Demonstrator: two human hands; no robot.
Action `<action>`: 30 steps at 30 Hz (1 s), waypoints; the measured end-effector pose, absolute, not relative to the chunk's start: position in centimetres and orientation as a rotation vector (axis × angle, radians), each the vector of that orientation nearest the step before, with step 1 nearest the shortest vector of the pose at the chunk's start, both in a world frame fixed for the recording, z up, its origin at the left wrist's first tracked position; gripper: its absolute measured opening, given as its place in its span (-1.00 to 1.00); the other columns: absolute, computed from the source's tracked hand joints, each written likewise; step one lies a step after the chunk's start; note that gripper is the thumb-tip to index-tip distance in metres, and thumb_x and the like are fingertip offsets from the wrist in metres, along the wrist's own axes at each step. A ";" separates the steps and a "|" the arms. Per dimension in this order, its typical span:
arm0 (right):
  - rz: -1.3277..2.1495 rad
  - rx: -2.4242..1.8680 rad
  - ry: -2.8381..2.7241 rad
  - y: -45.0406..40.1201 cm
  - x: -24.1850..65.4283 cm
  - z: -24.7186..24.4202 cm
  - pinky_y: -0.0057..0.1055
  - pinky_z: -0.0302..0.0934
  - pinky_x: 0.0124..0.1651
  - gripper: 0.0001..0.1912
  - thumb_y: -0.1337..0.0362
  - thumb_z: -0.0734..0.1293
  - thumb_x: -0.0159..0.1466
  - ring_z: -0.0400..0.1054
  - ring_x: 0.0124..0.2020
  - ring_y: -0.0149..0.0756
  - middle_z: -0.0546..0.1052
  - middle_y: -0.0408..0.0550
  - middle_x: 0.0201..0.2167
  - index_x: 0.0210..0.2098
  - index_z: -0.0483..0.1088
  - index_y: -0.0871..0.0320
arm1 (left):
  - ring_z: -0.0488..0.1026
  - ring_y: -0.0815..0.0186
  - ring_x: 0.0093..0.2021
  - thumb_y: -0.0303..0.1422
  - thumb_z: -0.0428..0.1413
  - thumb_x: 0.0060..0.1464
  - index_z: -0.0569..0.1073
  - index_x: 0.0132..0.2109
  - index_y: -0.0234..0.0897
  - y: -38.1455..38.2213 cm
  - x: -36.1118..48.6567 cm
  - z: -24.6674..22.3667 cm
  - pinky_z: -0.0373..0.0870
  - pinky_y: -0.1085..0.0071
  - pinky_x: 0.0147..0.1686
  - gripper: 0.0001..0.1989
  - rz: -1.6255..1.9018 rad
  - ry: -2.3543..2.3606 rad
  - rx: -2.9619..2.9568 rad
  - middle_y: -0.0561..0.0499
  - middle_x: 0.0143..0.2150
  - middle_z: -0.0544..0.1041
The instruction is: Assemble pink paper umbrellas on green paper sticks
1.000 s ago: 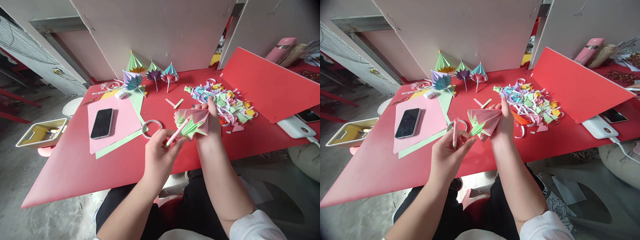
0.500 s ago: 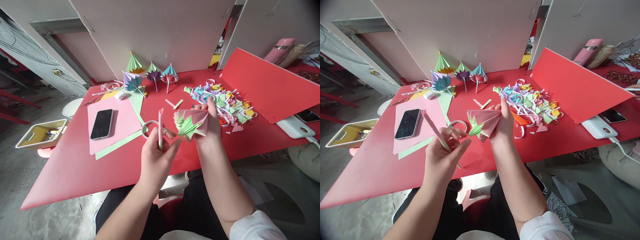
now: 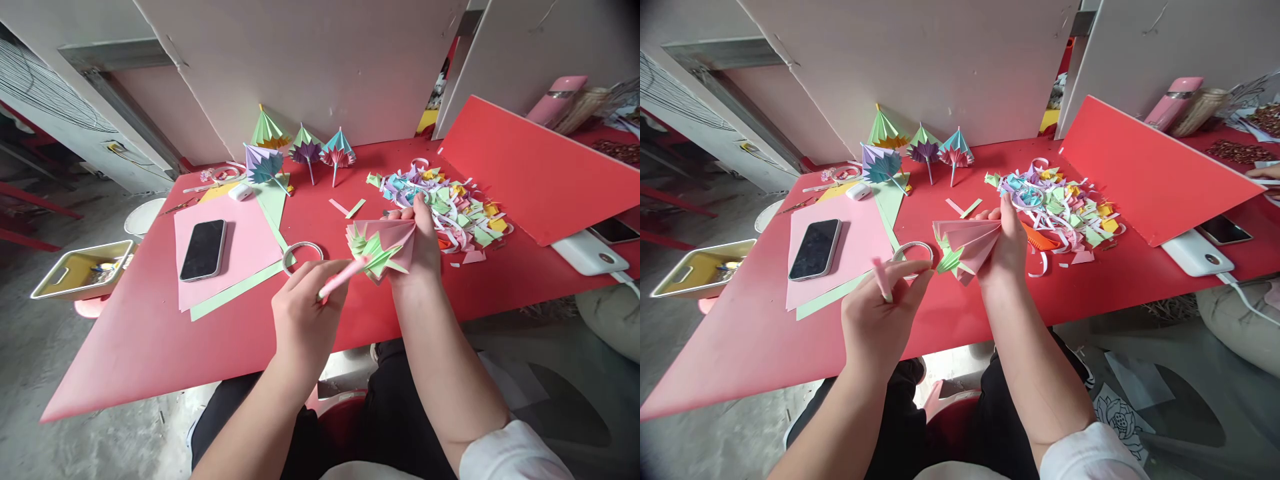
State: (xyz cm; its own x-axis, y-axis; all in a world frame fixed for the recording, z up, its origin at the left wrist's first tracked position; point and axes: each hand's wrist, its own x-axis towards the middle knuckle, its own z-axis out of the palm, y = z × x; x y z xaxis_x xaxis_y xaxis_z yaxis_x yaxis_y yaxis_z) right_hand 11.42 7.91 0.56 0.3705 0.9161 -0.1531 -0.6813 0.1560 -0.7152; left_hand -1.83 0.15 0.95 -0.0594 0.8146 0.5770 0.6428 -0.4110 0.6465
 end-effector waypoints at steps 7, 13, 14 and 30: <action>1.133 -0.799 -0.340 7.6 11.2 0.8 -0.49 0.25 -0.50 -0.61 0.02 0.30 0.11 0.27 -0.57 -0.50 0.24 -0.25 -0.63 -0.64 0.13 0.12 | 0.36 0.49 -0.47 -0.50 0.14 0.01 0.51 -0.28 -0.24 0.5 -1.9 0.3 0.25 0.58 -0.51 -0.89 1.490 1.544 2.306 0.08 -0.40 0.51; 1.104 -0.756 -0.375 7.8 11.1 0.5 -0.46 0.31 -0.47 -0.58 0.00 0.33 0.09 0.24 -0.61 -0.53 0.22 -0.27 -0.66 -0.67 0.14 0.12 | 0.37 0.45 -0.44 -0.54 0.09 0.00 0.48 -0.31 -0.26 0.5 -1.6 0.0 0.24 0.56 -0.47 -0.88 1.465 1.684 2.454 0.08 -0.42 0.50; 1.099 -0.755 -0.384 7.9 11.1 0.5 -0.46 0.32 -0.46 -0.58 0.00 0.33 0.08 0.25 -0.61 -0.53 0.22 -0.27 -0.66 -0.67 0.14 0.12 | 0.36 0.45 -0.44 -0.56 0.09 -0.02 0.47 -0.31 -0.26 0.4 -1.5 0.0 0.23 0.56 -0.48 -0.86 1.464 1.710 2.466 0.08 -0.43 0.50; 1.236 -0.830 -0.244 8.0 11.7 0.7 -0.50 0.27 -0.56 -0.59 -0.01 0.31 0.11 0.26 -0.66 -0.54 0.26 -0.31 -0.62 -0.59 0.09 0.10 | 0.31 0.52 -0.53 -0.50 0.13 -0.02 0.48 -0.37 -0.25 0.1 -1.3 0.6 0.18 0.60 -0.59 -0.93 1.504 1.614 2.146 0.11 -0.44 0.48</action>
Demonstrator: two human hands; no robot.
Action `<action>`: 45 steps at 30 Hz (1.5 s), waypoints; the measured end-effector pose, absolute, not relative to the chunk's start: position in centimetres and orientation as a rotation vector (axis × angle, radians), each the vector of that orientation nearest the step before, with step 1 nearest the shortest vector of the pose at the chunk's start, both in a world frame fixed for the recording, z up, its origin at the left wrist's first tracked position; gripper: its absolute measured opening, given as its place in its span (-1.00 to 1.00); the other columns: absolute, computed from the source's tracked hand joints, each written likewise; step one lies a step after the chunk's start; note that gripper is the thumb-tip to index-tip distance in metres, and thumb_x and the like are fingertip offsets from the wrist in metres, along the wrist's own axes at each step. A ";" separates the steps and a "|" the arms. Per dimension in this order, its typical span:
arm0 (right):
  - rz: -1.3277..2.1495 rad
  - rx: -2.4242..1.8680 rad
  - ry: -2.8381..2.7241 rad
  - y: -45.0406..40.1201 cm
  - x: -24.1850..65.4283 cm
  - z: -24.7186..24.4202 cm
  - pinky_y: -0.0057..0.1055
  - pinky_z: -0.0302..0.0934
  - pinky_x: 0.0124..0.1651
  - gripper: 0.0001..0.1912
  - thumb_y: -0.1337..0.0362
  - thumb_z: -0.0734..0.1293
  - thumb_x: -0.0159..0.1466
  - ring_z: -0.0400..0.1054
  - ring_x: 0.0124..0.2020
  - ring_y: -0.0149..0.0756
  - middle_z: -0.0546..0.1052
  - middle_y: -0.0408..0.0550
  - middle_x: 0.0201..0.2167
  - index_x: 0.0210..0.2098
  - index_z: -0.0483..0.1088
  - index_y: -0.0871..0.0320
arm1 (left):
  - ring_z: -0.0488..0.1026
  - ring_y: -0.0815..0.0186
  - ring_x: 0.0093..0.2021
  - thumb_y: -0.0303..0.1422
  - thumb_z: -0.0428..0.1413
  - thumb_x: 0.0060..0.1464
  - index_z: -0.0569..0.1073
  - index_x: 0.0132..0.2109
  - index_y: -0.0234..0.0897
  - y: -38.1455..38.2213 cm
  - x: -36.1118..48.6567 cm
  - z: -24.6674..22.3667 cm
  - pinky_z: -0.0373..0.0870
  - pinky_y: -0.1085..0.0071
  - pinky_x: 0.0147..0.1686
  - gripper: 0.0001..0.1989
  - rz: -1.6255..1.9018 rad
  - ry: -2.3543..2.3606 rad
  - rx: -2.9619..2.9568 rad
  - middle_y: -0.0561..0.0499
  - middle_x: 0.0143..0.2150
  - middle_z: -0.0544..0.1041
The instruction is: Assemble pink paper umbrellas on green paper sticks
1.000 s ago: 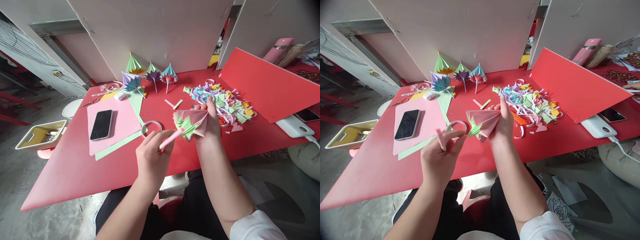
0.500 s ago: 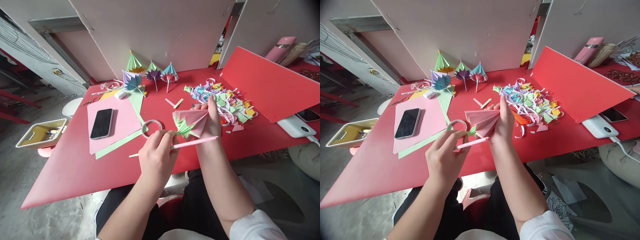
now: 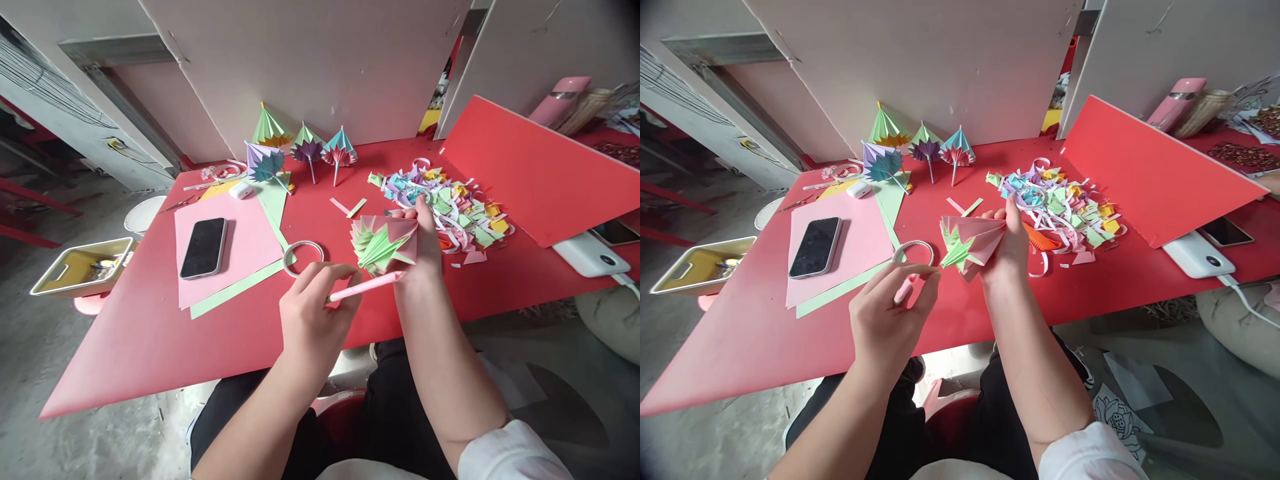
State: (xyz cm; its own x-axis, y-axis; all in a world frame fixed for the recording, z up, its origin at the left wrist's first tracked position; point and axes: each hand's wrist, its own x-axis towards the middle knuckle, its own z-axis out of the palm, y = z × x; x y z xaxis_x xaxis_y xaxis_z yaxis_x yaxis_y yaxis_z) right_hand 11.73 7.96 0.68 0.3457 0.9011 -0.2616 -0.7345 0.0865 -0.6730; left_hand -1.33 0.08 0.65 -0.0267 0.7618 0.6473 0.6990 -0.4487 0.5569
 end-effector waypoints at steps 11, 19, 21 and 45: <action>1.252 -0.811 -0.196 8.1 11.5 0.7 -0.51 0.25 -0.59 -0.57 -0.03 0.33 0.07 0.26 -0.67 -0.52 0.28 -0.30 -0.65 -0.62 0.08 0.10 | 0.31 0.52 -0.54 -0.46 0.19 -0.04 0.49 -0.37 -0.18 0.2 -0.8 0.3 0.12 0.55 -0.60 -0.93 1.509 1.593 1.980 0.16 -0.50 0.41; 1.260 -0.824 -0.239 8.2 12.8 0.7 -0.47 0.26 -0.58 -0.61 -0.02 0.31 0.10 0.26 -0.67 -0.49 0.25 -0.32 -0.65 -0.58 0.09 0.09 | 0.38 0.35 -0.31 -0.20 -0.14 0.21 0.30 -0.05 -0.24 0.1 -4.2 2.6 0.29 0.44 -0.36 -0.72 0.928 1.392 2.209 0.00 -0.26 0.44; 1.242 -0.819 -0.212 8.3 13.4 0.7 -0.48 0.25 -0.59 -0.62 0.02 0.32 0.10 0.26 -0.67 -0.49 0.26 -0.32 -0.65 -0.58 0.09 0.09 | 0.33 0.38 -0.38 -0.28 -0.18 0.24 0.34 -0.13 -0.22 0.4 -5.8 3.1 0.24 0.47 -0.42 -0.76 0.811 1.370 2.367 0.03 -0.35 0.41; 1.228 -0.772 -0.266 8.6 13.7 0.3 -0.49 0.26 -0.53 -0.61 0.04 0.32 0.07 0.26 -0.62 -0.51 0.25 -0.30 -0.61 -0.60 0.06 0.10 | 0.19 0.42 -0.52 -0.37 -0.06 0.21 0.43 -0.14 -0.26 1.2 -6.3 1.8 0.11 0.49 -0.54 -0.81 0.790 1.460 2.651 0.09 -0.54 0.30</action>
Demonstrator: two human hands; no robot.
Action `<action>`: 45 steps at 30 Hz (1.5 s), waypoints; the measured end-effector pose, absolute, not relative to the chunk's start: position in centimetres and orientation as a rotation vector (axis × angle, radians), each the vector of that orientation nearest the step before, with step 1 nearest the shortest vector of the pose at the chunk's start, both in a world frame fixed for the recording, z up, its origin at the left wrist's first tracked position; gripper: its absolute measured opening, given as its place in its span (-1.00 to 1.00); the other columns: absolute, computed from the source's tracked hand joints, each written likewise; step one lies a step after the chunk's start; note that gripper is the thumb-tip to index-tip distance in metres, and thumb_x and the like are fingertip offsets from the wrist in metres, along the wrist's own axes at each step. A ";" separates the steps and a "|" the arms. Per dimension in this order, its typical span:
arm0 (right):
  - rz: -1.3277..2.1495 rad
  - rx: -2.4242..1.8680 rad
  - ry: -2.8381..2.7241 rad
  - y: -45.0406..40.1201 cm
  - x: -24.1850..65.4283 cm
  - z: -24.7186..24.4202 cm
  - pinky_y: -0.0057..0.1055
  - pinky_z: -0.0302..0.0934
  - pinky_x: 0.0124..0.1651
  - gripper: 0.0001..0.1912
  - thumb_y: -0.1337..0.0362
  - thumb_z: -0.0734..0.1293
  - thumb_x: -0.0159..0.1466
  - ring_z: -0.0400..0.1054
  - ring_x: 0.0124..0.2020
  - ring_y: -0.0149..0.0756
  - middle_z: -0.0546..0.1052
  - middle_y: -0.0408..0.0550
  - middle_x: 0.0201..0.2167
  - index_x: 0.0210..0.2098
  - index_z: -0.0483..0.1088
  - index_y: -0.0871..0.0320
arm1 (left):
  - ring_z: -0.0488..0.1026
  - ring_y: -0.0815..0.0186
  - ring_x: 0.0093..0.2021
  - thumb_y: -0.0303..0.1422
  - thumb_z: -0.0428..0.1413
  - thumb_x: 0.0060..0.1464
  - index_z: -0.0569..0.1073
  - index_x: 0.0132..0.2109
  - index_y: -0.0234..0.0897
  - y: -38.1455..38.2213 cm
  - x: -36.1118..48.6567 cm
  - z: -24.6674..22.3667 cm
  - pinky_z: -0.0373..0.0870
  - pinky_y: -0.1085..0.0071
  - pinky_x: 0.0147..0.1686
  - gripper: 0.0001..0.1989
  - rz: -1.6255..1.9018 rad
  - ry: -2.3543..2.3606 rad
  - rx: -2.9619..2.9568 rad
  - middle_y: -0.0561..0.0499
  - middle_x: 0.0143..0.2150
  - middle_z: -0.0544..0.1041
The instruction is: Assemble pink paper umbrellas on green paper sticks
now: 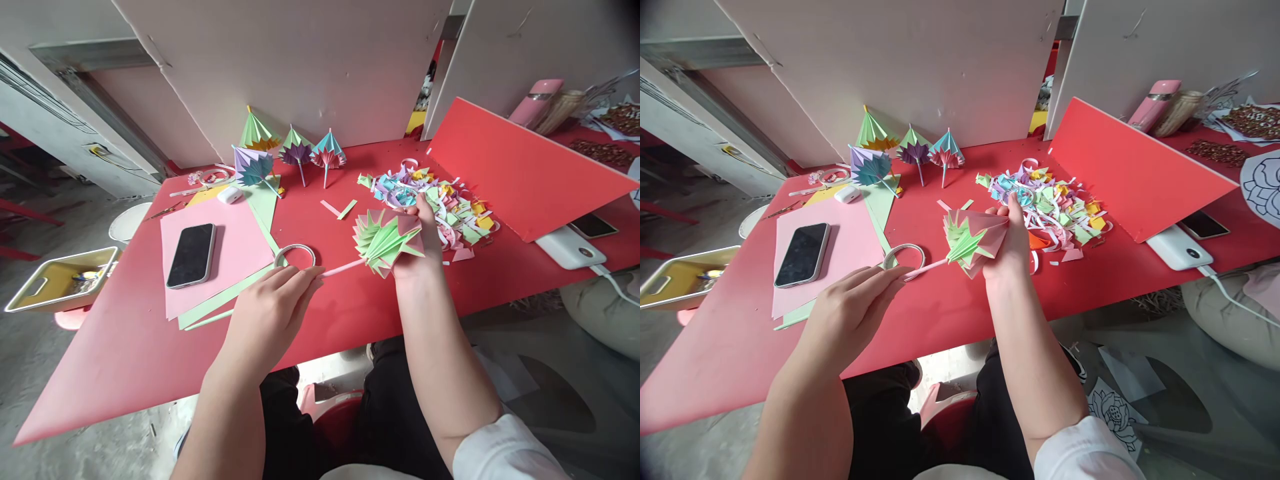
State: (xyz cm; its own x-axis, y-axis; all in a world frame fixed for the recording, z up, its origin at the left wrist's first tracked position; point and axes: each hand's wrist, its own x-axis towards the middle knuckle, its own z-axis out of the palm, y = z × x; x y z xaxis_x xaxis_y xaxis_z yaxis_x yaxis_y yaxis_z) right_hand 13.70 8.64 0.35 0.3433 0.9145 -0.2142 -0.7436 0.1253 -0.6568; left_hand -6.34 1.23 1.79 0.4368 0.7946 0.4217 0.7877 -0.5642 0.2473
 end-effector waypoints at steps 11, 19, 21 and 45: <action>1.265 -0.780 -0.287 8.6 13.6 0.4 -0.50 0.20 -0.57 -0.60 0.00 0.32 0.08 0.22 -0.66 -0.51 0.19 -0.32 -0.66 -0.59 0.08 0.10 | 0.20 0.44 -0.52 -0.42 -0.06 0.20 0.43 -0.15 -0.27 1.2 -6.5 1.8 0.16 0.51 -0.52 -0.82 0.828 1.303 2.502 0.09 -0.54 0.29; 1.272 -0.800 -0.288 8.5 13.7 0.6 -0.50 0.21 -0.58 -0.56 -0.06 0.32 0.07 0.23 -0.65 -0.51 0.20 -0.32 -0.65 -0.59 0.06 0.10 | 0.22 0.47 -0.56 -0.39 0.06 0.11 0.46 -0.20 -0.24 0.9 -6.4 2.4 0.21 0.53 -0.54 -0.88 0.932 1.263 2.391 0.12 -0.55 0.32; 1.274 -0.805 -0.258 8.4 13.2 0.7 -0.51 0.23 -0.56 -0.57 -0.04 0.32 0.08 0.22 -0.65 -0.52 0.20 -0.32 -0.64 -0.59 0.07 0.10 | 0.25 0.48 -0.56 -0.39 0.12 0.05 0.46 -0.20 -0.23 0.9 -5.5 1.8 0.21 0.55 -0.56 -0.88 1.144 1.364 2.363 0.12 -0.53 0.34; 1.225 -0.798 -0.269 7.9 11.3 0.5 -0.51 0.25 -0.51 -0.59 0.00 0.31 0.11 0.22 -0.63 -0.55 0.22 -0.30 -0.60 -0.60 0.09 0.12 | 0.18 0.55 -0.65 -0.46 0.09 0.04 0.40 -0.22 -0.24 0.1 -1.0 -0.3 0.17 0.58 -0.62 -0.88 1.562 1.472 1.882 0.10 -0.43 0.51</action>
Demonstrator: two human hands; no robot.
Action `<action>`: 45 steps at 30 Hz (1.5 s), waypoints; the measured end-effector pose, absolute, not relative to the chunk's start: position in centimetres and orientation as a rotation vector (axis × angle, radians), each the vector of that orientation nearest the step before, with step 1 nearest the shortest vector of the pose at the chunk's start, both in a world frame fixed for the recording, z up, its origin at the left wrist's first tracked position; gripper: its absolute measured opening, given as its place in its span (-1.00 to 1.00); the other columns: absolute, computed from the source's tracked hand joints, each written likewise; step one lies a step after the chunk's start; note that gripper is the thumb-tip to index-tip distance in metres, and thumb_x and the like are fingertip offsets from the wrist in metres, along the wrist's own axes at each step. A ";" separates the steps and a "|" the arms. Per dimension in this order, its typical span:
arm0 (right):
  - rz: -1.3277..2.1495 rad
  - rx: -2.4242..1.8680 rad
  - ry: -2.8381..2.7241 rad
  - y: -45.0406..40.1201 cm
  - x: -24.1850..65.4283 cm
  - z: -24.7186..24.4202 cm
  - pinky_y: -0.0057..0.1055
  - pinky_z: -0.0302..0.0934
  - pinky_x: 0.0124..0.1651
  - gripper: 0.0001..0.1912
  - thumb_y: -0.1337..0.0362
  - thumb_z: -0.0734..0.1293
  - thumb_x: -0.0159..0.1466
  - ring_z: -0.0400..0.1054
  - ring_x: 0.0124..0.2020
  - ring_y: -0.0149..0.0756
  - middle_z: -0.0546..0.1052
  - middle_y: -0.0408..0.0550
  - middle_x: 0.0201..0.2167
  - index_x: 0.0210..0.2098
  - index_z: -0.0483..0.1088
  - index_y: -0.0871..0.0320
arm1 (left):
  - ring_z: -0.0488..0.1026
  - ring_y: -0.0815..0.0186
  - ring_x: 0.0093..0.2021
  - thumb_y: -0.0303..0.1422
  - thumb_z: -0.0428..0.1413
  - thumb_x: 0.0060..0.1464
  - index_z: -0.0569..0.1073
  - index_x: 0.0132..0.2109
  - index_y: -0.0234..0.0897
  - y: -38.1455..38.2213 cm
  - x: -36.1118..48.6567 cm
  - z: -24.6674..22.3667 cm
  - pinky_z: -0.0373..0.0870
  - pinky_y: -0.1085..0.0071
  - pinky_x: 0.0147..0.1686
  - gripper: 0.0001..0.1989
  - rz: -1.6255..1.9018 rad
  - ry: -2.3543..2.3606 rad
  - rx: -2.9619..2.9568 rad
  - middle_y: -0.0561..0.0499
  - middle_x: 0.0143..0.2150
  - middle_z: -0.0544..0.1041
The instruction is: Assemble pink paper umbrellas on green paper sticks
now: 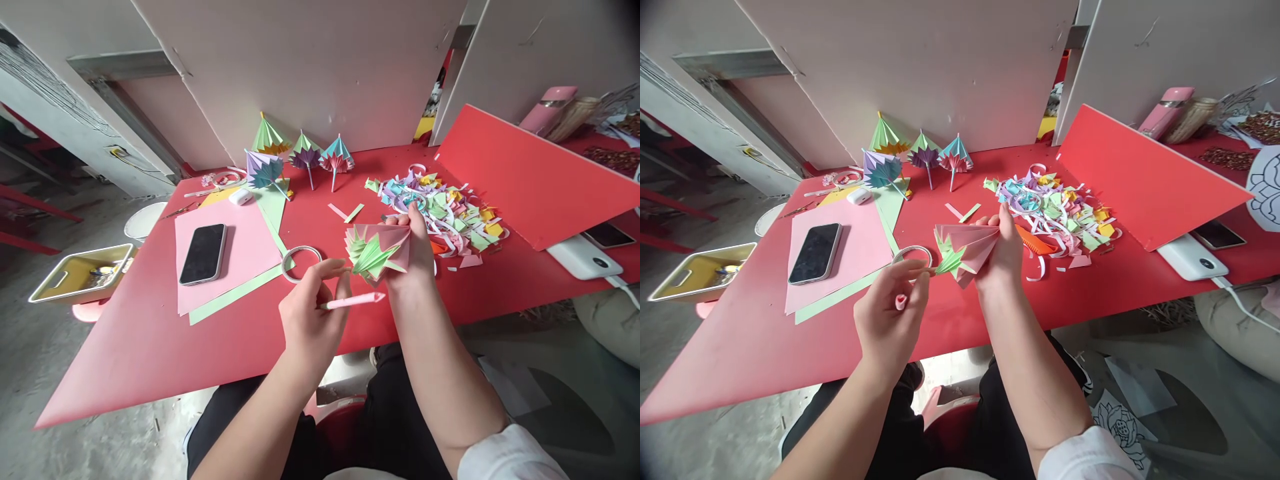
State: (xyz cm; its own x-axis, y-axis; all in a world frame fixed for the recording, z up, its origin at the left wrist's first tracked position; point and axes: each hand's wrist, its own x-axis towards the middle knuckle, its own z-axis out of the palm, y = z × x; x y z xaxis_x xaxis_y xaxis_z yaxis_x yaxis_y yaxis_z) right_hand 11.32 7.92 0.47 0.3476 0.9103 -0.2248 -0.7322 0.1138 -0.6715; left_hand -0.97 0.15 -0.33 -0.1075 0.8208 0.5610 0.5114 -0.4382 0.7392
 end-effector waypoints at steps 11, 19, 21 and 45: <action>1.190 -0.736 -0.302 7.7 10.7 0.8 -0.51 0.24 -0.49 -0.60 0.05 0.29 0.15 0.21 -0.60 -0.52 0.18 -0.29 -0.65 -0.63 0.08 0.12 | 0.16 0.53 -0.65 -0.48 0.18 -0.03 0.48 -0.39 -0.22 0.3 -0.8 -0.3 0.11 0.56 -0.65 -0.93 1.617 1.624 2.030 0.21 -0.63 0.35; 1.246 -0.775 -0.293 7.4 10.6 0.7 -0.51 0.28 -0.45 -0.63 0.05 0.28 0.15 0.28 -0.55 -0.50 0.23 -0.26 -0.61 -0.61 0.11 0.12 | 0.35 0.51 -0.57 -0.56 0.19 -0.06 0.47 -0.39 -0.25 0.3 -0.6 -0.4 0.26 0.58 -0.56 -0.88 1.834 1.517 2.255 0.17 -0.56 0.49; 1.258 -0.780 -0.279 7.5 10.8 0.7 -0.52 0.28 -0.47 -0.61 0.02 0.30 0.13 0.28 -0.56 -0.51 0.23 -0.27 -0.61 -0.60 0.11 0.12 | 0.35 0.51 -0.56 -0.59 0.20 -0.08 0.46 -0.37 -0.25 0.3 -0.8 -0.4 0.28 0.57 -0.54 -0.85 1.864 1.460 2.311 0.16 -0.55 0.49; 1.310 -0.725 -0.134 8.9 14.5 0.3 -0.44 0.26 -0.54 -0.62 0.09 0.30 0.15 0.18 -0.69 -0.50 0.22 -0.36 -0.69 -0.60 0.05 0.10 | 0.33 0.46 -0.42 -0.55 0.05 0.10 0.40 0.03 -0.22 0.4 -6.9 2.3 0.26 0.56 -0.48 -0.66 1.071 1.295 2.657 0.01 -0.34 0.44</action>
State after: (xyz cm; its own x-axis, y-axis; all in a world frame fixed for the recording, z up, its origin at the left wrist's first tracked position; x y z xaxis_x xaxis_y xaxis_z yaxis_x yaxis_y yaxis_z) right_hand 14.55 8.89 0.29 0.2846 0.9095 -0.3031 -0.8292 0.0748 -0.5539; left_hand -6.94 0.35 2.25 0.4287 0.6955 0.5766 0.6968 -0.6607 0.2790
